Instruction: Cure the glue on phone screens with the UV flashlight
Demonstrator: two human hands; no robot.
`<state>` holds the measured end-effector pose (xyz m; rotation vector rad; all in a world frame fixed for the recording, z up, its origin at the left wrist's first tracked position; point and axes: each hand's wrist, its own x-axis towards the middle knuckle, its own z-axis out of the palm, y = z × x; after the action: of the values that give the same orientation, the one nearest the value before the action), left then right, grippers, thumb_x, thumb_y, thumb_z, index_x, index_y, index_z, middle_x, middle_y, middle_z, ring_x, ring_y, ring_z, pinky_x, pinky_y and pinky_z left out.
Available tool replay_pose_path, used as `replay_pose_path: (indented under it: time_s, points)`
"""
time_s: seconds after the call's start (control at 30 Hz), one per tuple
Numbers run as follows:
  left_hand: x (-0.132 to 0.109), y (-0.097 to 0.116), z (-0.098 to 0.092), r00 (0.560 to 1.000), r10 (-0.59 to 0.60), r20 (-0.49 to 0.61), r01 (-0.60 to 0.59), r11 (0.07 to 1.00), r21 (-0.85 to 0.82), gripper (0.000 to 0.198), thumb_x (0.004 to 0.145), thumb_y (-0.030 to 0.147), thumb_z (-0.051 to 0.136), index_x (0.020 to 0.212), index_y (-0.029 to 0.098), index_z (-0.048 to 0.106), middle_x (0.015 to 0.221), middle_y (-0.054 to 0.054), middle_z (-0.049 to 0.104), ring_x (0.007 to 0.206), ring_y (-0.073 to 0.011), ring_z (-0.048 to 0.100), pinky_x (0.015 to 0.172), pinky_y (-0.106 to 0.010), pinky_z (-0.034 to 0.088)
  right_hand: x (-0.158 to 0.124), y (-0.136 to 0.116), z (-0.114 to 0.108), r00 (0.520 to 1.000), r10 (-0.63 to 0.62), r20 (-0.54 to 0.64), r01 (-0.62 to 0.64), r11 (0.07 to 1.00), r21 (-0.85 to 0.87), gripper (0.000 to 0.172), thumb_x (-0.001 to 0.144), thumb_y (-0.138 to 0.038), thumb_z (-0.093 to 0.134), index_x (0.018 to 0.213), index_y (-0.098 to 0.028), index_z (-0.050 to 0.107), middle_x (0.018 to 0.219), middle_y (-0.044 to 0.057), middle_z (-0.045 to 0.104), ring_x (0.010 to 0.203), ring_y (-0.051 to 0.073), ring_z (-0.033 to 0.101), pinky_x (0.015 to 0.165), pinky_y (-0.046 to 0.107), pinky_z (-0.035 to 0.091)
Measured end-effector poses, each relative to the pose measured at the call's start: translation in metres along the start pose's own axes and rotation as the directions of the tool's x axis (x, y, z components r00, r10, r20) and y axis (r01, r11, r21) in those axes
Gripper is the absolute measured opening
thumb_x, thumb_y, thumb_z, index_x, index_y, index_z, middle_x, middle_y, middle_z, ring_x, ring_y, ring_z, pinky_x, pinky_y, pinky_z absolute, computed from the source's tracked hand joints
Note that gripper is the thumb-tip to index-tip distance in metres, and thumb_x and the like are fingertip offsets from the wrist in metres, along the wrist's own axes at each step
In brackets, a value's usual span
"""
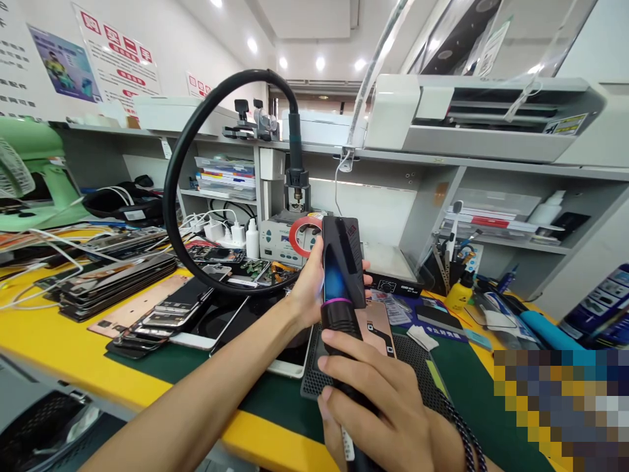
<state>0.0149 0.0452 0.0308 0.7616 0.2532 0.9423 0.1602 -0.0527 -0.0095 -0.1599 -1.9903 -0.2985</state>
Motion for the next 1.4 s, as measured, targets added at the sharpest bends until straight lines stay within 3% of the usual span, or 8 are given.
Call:
replay_pose_path:
  time_s: [0.13,0.3,0.47,0.53,0.77,0.97,1.4]
  points:
    - [-0.004,0.004,0.008,1.000,0.000,-0.018,0.000,1.000,0.028,0.090,0.091,0.081,0.025,0.112,0.006,0.069,0.094,-0.018,0.072,0.080,-0.0252,0.069,0.082,-0.039,0.056,0.001,0.007,0.001,0.991,-0.134,0.004,0.134,0.991,-0.013,0.009,0.079,-0.002,0.066,0.083,-0.010,0.066,0.099,0.010,0.070,0.118,0.026,0.065,0.098,0.032,0.060]
    - [-0.008,0.010,0.020,0.987,0.074,-0.143,-0.065,0.996,0.066,0.087,0.095,0.076,0.021,0.107,0.006,0.070,0.091,-0.018,0.071,0.077,-0.0250,0.070,0.074,-0.038,0.058,0.002,0.008,-0.001,0.987,-0.162,0.015,0.162,0.987,-0.012,0.008,0.079,-0.002,0.065,0.083,-0.009,0.066,0.099,0.010,0.069,0.115,0.026,0.067,0.099,0.035,0.061]
    - [-0.007,0.018,0.017,0.973,0.211,-0.094,-0.210,0.977,0.025,0.075,0.098,0.069,0.027,0.108,0.009,0.070,0.102,-0.016,0.072,0.080,-0.0246,0.069,0.077,-0.042,0.059,0.001,-0.004,0.001,0.999,-0.040,-0.025,0.040,0.999,-0.024,0.012,0.077,0.001,0.064,0.082,-0.010,0.066,0.097,0.009,0.069,0.116,0.025,0.066,0.096,0.031,0.061]
    - [-0.008,0.021,0.014,0.972,0.211,-0.102,-0.209,0.977,0.034,0.076,0.098,0.071,0.027,0.110,0.009,0.070,0.103,-0.017,0.072,0.082,-0.0257,0.070,0.078,-0.043,0.060,0.000,-0.005,0.002,1.000,-0.014,-0.026,0.013,1.000,-0.017,0.013,0.075,0.003,0.065,0.081,-0.009,0.066,0.098,0.009,0.069,0.116,0.026,0.066,0.096,0.032,0.060]
    - [-0.010,0.022,0.012,0.976,0.215,-0.041,-0.214,0.976,0.030,0.076,0.098,0.071,0.027,0.114,0.010,0.069,0.107,-0.017,0.073,0.081,-0.0256,0.070,0.080,-0.043,0.058,0.002,0.005,-0.002,0.993,-0.117,-0.019,0.115,0.991,-0.069,0.009,0.080,-0.003,0.066,0.082,-0.012,0.066,0.097,0.007,0.070,0.118,0.024,0.066,0.091,0.029,0.062]
    - [-0.011,0.023,0.014,0.977,0.211,-0.035,-0.208,0.975,0.077,0.077,0.098,0.071,0.025,0.111,0.009,0.069,0.104,-0.017,0.072,0.081,-0.0260,0.071,0.078,-0.041,0.058,0.004,-0.004,-0.005,1.000,-0.008,0.029,0.010,0.997,-0.077,0.011,0.081,-0.001,0.065,0.084,-0.012,0.066,0.097,0.009,0.071,0.119,0.025,0.065,0.093,0.032,0.062]
    - [-0.012,0.023,0.016,0.979,0.202,0.024,-0.203,0.976,0.072,0.079,0.099,0.070,0.022,0.102,0.009,0.071,0.097,-0.015,0.071,0.076,-0.0226,0.067,0.074,-0.039,0.057,0.010,-0.005,-0.010,1.000,0.007,0.022,-0.005,0.994,-0.111,0.009,0.083,-0.003,0.066,0.082,-0.012,0.066,0.095,0.007,0.072,0.112,0.023,0.068,0.093,0.030,0.062]
